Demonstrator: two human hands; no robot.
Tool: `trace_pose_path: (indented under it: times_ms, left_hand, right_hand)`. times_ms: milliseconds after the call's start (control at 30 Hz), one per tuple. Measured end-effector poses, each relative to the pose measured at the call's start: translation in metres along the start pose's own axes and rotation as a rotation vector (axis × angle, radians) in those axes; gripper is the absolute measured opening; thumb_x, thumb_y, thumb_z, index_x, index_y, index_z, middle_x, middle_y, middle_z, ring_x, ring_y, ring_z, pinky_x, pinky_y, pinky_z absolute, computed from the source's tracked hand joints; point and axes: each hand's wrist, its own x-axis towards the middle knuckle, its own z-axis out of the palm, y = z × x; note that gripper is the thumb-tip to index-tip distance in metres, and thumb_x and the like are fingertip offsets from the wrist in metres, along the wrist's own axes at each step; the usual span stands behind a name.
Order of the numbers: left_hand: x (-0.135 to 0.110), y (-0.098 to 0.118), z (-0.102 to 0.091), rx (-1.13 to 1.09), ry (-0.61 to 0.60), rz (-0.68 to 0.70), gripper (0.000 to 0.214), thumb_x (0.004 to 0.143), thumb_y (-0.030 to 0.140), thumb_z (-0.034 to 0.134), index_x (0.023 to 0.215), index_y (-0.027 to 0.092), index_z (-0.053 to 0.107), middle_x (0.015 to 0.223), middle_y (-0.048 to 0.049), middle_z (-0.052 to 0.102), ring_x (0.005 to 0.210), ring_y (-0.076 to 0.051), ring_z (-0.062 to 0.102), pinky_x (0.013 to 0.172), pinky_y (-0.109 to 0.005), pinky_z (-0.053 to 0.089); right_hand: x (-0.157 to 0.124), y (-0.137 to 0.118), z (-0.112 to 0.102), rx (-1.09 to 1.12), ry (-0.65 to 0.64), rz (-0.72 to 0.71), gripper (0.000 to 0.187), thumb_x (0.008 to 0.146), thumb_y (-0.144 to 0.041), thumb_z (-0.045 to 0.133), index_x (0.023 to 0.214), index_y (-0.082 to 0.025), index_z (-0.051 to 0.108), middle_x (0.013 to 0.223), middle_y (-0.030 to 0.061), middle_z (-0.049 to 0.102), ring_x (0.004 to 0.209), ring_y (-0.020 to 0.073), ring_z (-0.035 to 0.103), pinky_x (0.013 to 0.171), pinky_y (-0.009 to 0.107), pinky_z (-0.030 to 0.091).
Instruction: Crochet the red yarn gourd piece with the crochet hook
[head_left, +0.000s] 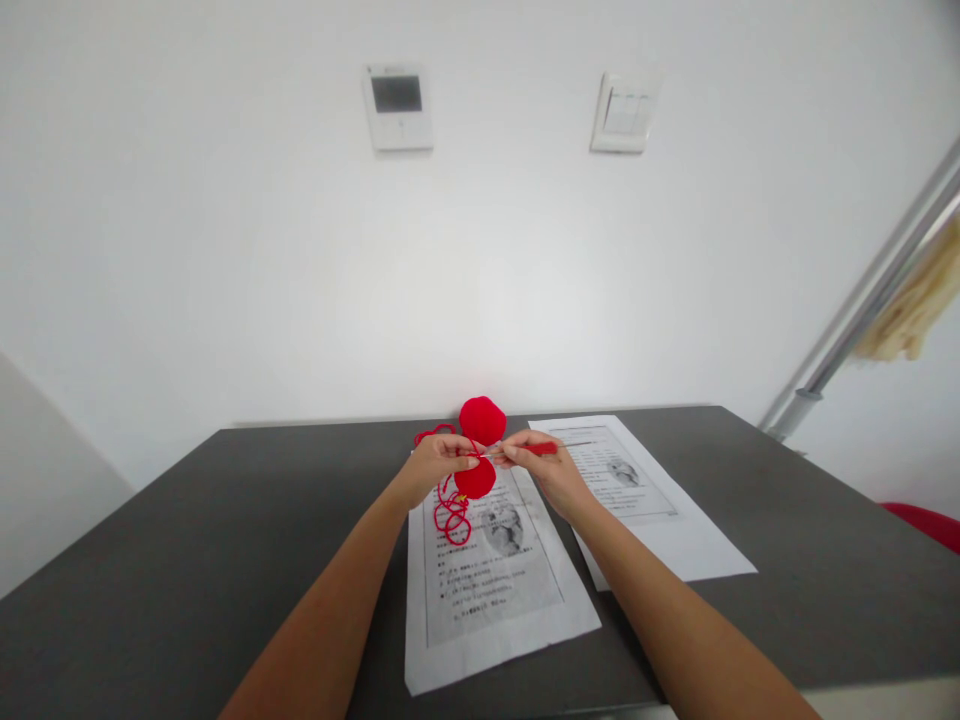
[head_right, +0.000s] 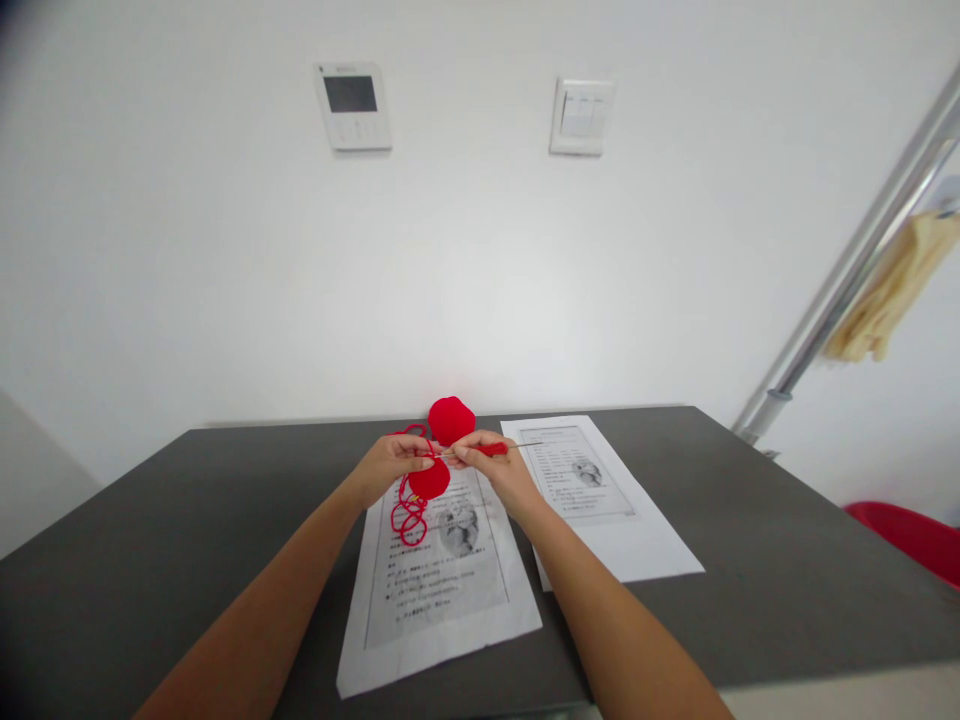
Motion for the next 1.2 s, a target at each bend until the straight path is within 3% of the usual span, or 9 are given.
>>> trace_pose_path:
  times_ms: [300, 467, 633, 800, 900, 1033, 1133, 1200]
  left_hand:
    - [-0.003, 0.006, 0.003, -0.111, -0.056, -0.089, 0.025, 0.054, 0.023, 0.081, 0.077, 0.014, 0.073, 0.070, -0.0050, 0.072, 0.063, -0.014, 0.062, 0.067, -0.027, 0.046]
    - [0.000, 0.001, 0.002, -0.016, 0.001, -0.033, 0.024, 0.056, 0.024, 0.080, 0.078, 0.015, 0.074, 0.081, -0.0069, 0.074, 0.076, -0.019, 0.066, 0.077, -0.031, 0.047]
    - [0.000, 0.001, 0.008, -0.003, 0.040, 0.017, 0.033, 0.059, 0.023, 0.078, 0.091, 0.016, 0.073, 0.094, -0.0081, 0.074, 0.091, -0.022, 0.065, 0.087, -0.034, 0.046]
    - [0.000, 0.004, 0.012, -0.006, 0.048, 0.027, 0.041, 0.059, 0.019, 0.077, 0.100, 0.016, 0.071, 0.090, -0.0072, 0.074, 0.090, -0.023, 0.065, 0.085, -0.035, 0.047]
    - [-0.001, 0.007, 0.015, 0.115, 0.136, 0.048, 0.038, 0.060, 0.016, 0.075, 0.097, 0.016, 0.072, 0.089, -0.0078, 0.073, 0.088, -0.023, 0.065, 0.086, -0.036, 0.047]
    - [-0.002, 0.006, 0.030, 0.266, 0.380, 0.153, 0.031, 0.060, 0.012, 0.074, 0.089, 0.020, 0.074, 0.102, -0.0079, 0.071, 0.099, -0.025, 0.062, 0.095, -0.035, 0.042]
    - [-0.001, 0.002, 0.043, 0.105, 0.434, 0.151, 0.028, 0.063, 0.014, 0.071, 0.092, 0.018, 0.072, 0.105, -0.0082, 0.071, 0.101, -0.023, 0.062, 0.096, -0.035, 0.042]
    - [-0.001, -0.001, 0.046, -0.102, 0.290, 0.085, 0.026, 0.065, 0.020, 0.072, 0.090, 0.015, 0.071, 0.096, -0.0097, 0.072, 0.092, -0.023, 0.064, 0.088, -0.035, 0.046]
  right_hand:
    - [-0.004, 0.006, 0.003, -0.332, -0.135, -0.347, 0.011, 0.084, -0.030, 0.063, 0.087, -0.022, 0.070, 0.101, 0.0072, 0.071, 0.099, 0.0203, 0.065, 0.090, 0.039, 0.050]
    - [-0.004, 0.009, 0.000, -0.446, -0.130, -0.353, 0.013, 0.085, -0.031, 0.061, 0.091, -0.023, 0.070, 0.098, 0.0065, 0.073, 0.096, 0.0202, 0.067, 0.089, 0.039, 0.051]
    - [-0.003, 0.009, 0.000, -0.389, -0.059, -0.307, 0.014, 0.084, -0.033, 0.062, 0.089, -0.022, 0.070, 0.095, 0.0061, 0.073, 0.092, 0.0203, 0.067, 0.087, 0.038, 0.051]
    - [-0.003, 0.010, 0.001, -0.399, -0.053, -0.336, 0.013, 0.086, -0.029, 0.059, 0.091, -0.021, 0.068, 0.096, 0.0072, 0.071, 0.092, 0.0200, 0.066, 0.085, 0.037, 0.051]
    - [-0.003, 0.013, 0.003, -0.495, -0.039, -0.416, 0.010, 0.088, -0.026, 0.055, 0.090, -0.021, 0.064, 0.095, 0.0068, 0.068, 0.092, 0.0192, 0.064, 0.085, 0.036, 0.050]
    - [-0.004, 0.018, 0.007, -0.679, -0.070, -0.564, 0.010, 0.091, -0.019, 0.048, 0.095, -0.021, 0.057, 0.101, 0.0088, 0.062, 0.099, 0.0192, 0.059, 0.089, 0.036, 0.048]
    - [-0.006, 0.022, 0.010, -0.772, -0.046, -0.628, 0.012, 0.091, -0.017, 0.045, 0.098, -0.021, 0.053, 0.107, 0.0109, 0.057, 0.102, 0.0197, 0.057, 0.089, 0.036, 0.048]
    - [-0.007, 0.023, 0.011, -0.798, -0.018, -0.643, 0.013, 0.091, -0.016, 0.045, 0.099, -0.022, 0.052, 0.110, 0.0114, 0.055, 0.104, 0.0199, 0.056, 0.089, 0.037, 0.048]
